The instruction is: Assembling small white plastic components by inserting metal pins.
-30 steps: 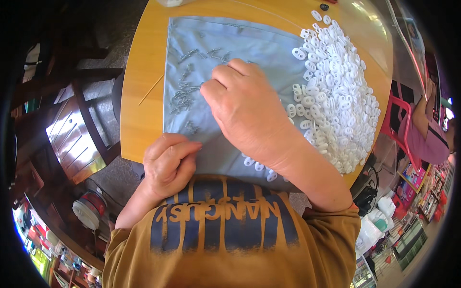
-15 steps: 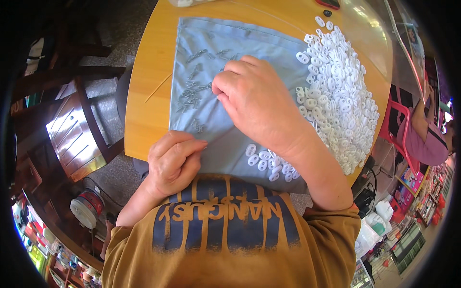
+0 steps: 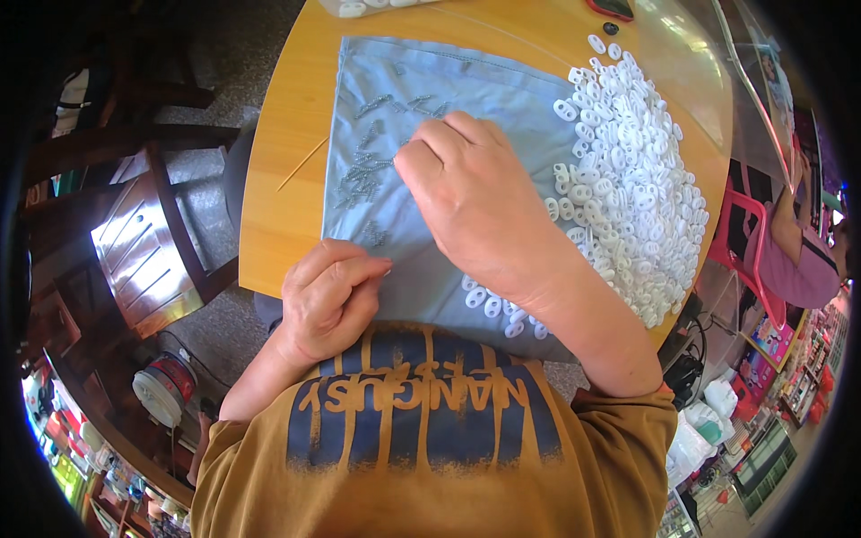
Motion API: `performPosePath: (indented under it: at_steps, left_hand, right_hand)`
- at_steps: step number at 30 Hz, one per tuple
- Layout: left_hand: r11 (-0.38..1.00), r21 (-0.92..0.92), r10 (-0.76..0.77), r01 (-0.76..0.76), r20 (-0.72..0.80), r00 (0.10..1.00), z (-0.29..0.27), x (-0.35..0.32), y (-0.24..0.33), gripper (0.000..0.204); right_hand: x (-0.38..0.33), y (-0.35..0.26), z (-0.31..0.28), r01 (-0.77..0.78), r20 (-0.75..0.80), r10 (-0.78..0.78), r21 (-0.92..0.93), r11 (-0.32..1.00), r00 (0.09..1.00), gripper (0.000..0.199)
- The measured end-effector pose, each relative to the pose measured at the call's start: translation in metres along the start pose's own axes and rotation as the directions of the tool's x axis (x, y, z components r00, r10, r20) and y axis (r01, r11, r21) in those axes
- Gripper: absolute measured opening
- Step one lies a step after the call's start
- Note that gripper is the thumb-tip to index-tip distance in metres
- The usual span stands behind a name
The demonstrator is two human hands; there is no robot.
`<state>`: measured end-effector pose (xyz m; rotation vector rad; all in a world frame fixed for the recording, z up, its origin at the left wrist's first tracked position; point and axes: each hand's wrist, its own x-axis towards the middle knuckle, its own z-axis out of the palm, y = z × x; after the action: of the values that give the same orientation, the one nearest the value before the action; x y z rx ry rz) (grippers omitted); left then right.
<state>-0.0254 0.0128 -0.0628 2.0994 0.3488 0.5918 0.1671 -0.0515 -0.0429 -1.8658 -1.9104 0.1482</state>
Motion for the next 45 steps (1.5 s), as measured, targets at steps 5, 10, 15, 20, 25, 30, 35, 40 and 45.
performPosePath:
  at_steps: [5,10,15,20,25,30,35,40,45]
  left_hand:
    - [0.995,-0.057,-0.083,0.079,-0.074,0.994,-0.004,0.0,0.003,0.024]
    - [0.328,-0.877,-0.566,0.352,0.115,0.816,-0.018,0.01,0.022,0.016]
    - [0.195,-0.912,-0.588,0.362,0.187,0.787,-0.019,0.02,0.042,0.017]
    - [0.352,-0.872,-0.52,0.34,0.12,0.846,-0.015,0.023,0.046,0.016]
    - [0.571,-0.76,-0.461,0.31,0.016,0.887,-0.013,0.019,0.048,0.015]
    - [0.675,-0.675,-0.375,0.297,0.033,0.926,-0.015,0.017,0.044,0.012]
    - [0.474,-0.824,-0.463,0.311,0.067,0.884,-0.017,0.023,0.052,0.01]
    - [0.482,-0.809,-0.464,0.338,0.091,0.881,-0.017,0.024,0.054,0.01]
    - [0.478,-0.795,-0.491,0.374,0.112,0.864,-0.016,0.024,0.052,0.01]
  right_hand:
    - [0.0,-0.014,-0.016,-0.152,0.035,0.15,0.384,0.911,0.988,0.015]
    - [-0.012,-0.036,-0.03,-0.332,0.18,0.331,0.804,0.493,0.926,0.016]
    - [-0.018,-0.049,-0.037,-0.326,0.208,0.382,0.904,0.277,0.901,0.02]
    - [-0.024,-0.053,-0.039,-0.305,0.196,0.387,0.921,0.244,0.901,0.021]
    - [-0.027,-0.057,-0.042,-0.324,0.201,0.411,0.911,0.255,0.889,0.02]
    - [-0.028,-0.06,-0.035,-0.267,0.139,0.494,0.943,0.197,0.858,0.017]
    - [-0.032,-0.06,-0.039,-0.253,0.126,0.512,0.949,0.187,0.85,0.018]
    - [-0.031,-0.058,-0.043,-0.252,0.054,0.409,0.858,0.448,0.911,0.023]
    - [-0.031,-0.054,-0.038,-0.182,-0.076,0.376,0.777,0.603,0.924,0.022]
